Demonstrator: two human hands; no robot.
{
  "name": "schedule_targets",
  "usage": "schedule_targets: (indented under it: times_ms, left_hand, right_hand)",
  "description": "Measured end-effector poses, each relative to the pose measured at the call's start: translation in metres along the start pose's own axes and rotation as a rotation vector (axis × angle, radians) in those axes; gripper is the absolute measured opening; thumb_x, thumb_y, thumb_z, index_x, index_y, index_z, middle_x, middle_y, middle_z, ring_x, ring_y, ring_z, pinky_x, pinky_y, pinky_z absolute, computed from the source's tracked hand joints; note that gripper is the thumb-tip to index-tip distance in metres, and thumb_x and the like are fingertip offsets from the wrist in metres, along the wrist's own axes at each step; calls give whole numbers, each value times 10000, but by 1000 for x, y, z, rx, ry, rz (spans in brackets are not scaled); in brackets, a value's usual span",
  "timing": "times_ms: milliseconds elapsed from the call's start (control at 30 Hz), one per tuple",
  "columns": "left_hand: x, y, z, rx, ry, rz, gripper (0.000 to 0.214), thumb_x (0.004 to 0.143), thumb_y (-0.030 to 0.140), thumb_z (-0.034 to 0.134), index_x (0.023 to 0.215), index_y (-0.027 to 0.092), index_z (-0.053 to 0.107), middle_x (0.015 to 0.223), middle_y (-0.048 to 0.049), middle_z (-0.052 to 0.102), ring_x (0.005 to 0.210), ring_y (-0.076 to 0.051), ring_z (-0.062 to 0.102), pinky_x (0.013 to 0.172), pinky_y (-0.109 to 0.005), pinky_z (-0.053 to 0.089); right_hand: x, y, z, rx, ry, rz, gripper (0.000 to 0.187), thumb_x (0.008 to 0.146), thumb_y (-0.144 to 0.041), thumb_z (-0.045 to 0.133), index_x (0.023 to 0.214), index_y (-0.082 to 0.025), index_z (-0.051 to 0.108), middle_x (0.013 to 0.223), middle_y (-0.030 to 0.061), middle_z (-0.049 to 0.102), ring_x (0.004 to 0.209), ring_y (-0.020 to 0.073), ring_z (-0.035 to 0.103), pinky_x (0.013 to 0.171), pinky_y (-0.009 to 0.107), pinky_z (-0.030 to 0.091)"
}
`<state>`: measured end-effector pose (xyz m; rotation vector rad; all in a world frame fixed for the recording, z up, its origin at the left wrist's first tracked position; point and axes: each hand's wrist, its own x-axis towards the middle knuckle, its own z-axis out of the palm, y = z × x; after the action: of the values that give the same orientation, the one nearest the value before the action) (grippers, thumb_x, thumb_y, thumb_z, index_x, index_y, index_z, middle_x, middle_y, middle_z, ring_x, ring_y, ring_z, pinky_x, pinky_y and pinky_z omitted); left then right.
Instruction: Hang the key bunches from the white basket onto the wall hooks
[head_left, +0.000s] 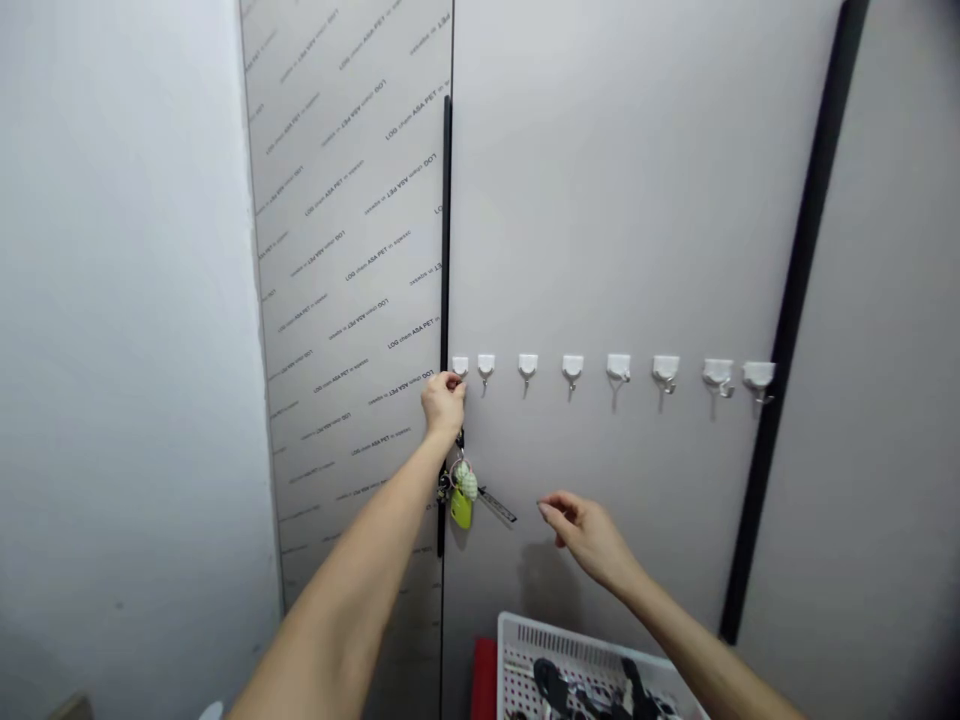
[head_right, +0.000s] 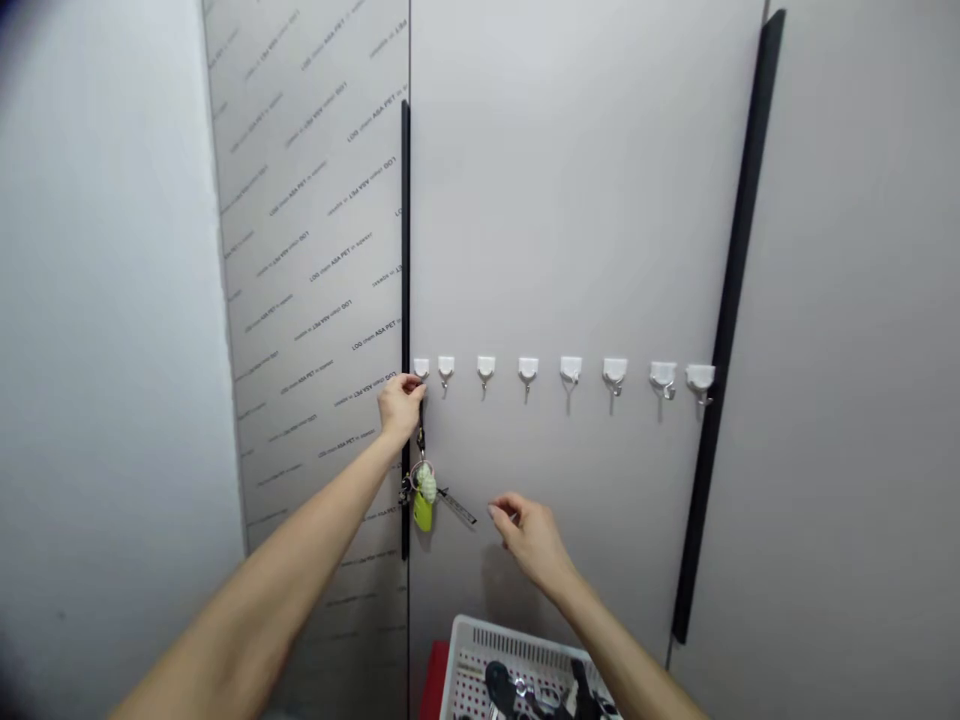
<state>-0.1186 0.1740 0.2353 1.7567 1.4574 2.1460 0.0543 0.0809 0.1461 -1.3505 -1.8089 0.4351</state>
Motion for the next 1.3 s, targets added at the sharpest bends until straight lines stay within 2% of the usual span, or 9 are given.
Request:
schedule_targets:
  times_ms: [267,367,433,500,633,733,900,1033,1300]
  left_hand:
    - [2,2,-3,173,-62,48,122,575,183,503,688,139,517,677,-31,507,670,-130,478,648,-266,363]
    - [-27,0,-8,101,40,139,239,601,174,480,838,145,462,839,-49,475,783,-132,450,710,-276,342]
    - [-66,-3,-13,44,-14,209,262,619,144,449,880,150,432,900,-49,446,833,-128,428,730,-272,336]
    - [-117,-9,-18,7,-188,235,241,621,122,431,860,154,434,877,-38,450,817,-122,430,710,-263,352]
    - [-217,-30,-23,42,-734,139,203,610,120,436,809,147,464,769,-23,484,693,-103,458,643,-233,384]
    - [-260,-43,-21,122,-1028,77,215,622,140,431,829,171,478,802,-17,501,713,-106,466,662,-230,381]
    - [-276,-49,-18,275,-1193,71,229,636,159,433,855,195,488,867,-16,506,802,-126,449,718,-239,352]
    - [-278,-43,-12,305,-1251,222,222,644,215,447,858,198,502,875,-24,506,849,-150,412,751,-259,320]
    - [-293,-28,10,444,-1372,463,236,581,304,512,762,155,540,829,-78,516,834,-218,396,678,-319,316]
  right_hand:
    - [-29,21,-4,-65,15,94,253,650,-336,368,671,-139,526,484,-11,497,432,95,473,492,209,356]
    - [-50,48,2,-48,-11,176,243,644,-322,383,712,-139,529,545,-2,526,429,84,473,486,201,360]
    - [-68,69,7,-53,-50,235,242,640,-313,393,739,-141,531,570,1,541,434,83,472,476,198,360]
    - [-87,87,12,-86,-93,268,234,634,-301,403,748,-146,536,578,1,553,455,87,476,483,199,363]
    - [-116,106,17,-175,-131,265,203,627,-260,410,733,-154,547,612,3,570,527,99,496,536,207,372]
    - [-129,108,17,-260,-76,246,189,628,-226,407,724,-155,553,662,18,575,595,112,506,588,220,375]
    - [-141,111,20,-332,-65,143,179,635,-192,416,744,-158,554,736,37,560,710,137,483,667,252,365]
    - [-148,114,27,-428,-98,49,186,595,-200,490,765,-167,555,856,57,528,831,173,430,730,300,332]
    - [-149,110,32,-529,-90,127,254,577,-153,504,830,-173,512,905,51,503,848,184,397,715,308,314]
